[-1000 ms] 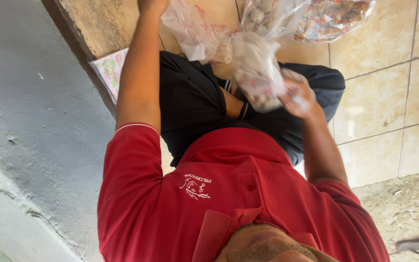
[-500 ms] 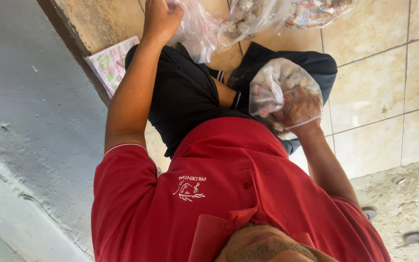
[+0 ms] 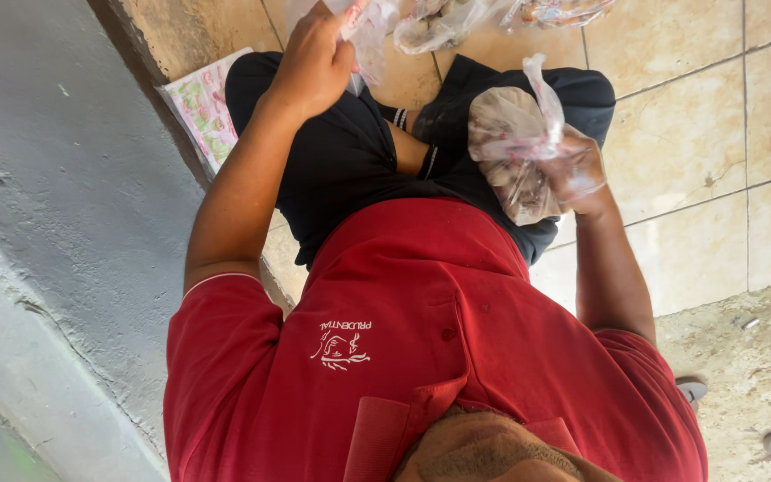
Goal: The person sits on the floor and transfers small round nuts from a large plastic bag into smaller clear plastic bags. They repeatedly scoop nuts with their hands, place them into the smaller bags, and set the filled bags aside.
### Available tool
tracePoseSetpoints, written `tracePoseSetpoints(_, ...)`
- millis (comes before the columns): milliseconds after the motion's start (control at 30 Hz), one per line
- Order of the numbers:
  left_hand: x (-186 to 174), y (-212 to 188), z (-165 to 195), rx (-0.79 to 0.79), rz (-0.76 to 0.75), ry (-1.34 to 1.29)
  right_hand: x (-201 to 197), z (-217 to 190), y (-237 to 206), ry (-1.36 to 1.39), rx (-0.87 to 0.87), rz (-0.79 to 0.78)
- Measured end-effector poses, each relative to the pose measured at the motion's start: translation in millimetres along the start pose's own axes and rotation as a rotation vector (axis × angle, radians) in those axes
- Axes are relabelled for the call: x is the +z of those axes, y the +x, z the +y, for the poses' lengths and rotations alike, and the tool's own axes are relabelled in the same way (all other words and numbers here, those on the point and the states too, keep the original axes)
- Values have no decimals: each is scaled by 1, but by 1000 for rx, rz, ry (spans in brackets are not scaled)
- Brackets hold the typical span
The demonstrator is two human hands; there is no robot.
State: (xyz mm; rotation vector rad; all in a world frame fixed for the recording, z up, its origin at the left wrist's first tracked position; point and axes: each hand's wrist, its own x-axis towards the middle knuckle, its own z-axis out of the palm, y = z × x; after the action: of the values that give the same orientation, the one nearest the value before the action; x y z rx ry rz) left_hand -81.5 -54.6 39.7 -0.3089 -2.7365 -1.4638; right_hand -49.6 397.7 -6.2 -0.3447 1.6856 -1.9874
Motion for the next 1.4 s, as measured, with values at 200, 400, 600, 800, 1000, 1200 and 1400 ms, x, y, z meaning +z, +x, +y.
tracePoseSetpoints(200, -19, 1, 79, 146, -151, 38, -15, 15, 10, 275, -123, 143)
tracePoseSetpoints(400, -11, -19, 136, 285, -204, 253, 64, 28, 78, 576, -334, 51)
tracePoseSetpoints(600, 42, -63, 169, 609, -109, 314, 124, 44, 121, 397, -395, 21)
tracePoseSetpoints(800, 84, -90, 136, 466, -73, 31, 127, 29, 139, 527, -273, 144)
tracePoseSetpoints(1000, 81, -112, 79, -45, -45, -740, 148, 23, 148, 976, -226, 156)
tracePoseSetpoints(1200, 40, -96, 51, -43, 162, -1145, 157, 86, 169, 775, -8, 612)
tracePoseSetpoints(1400, 18, -33, -38, -257, 45, -720, 99, 100, 153, 396, 599, 253)
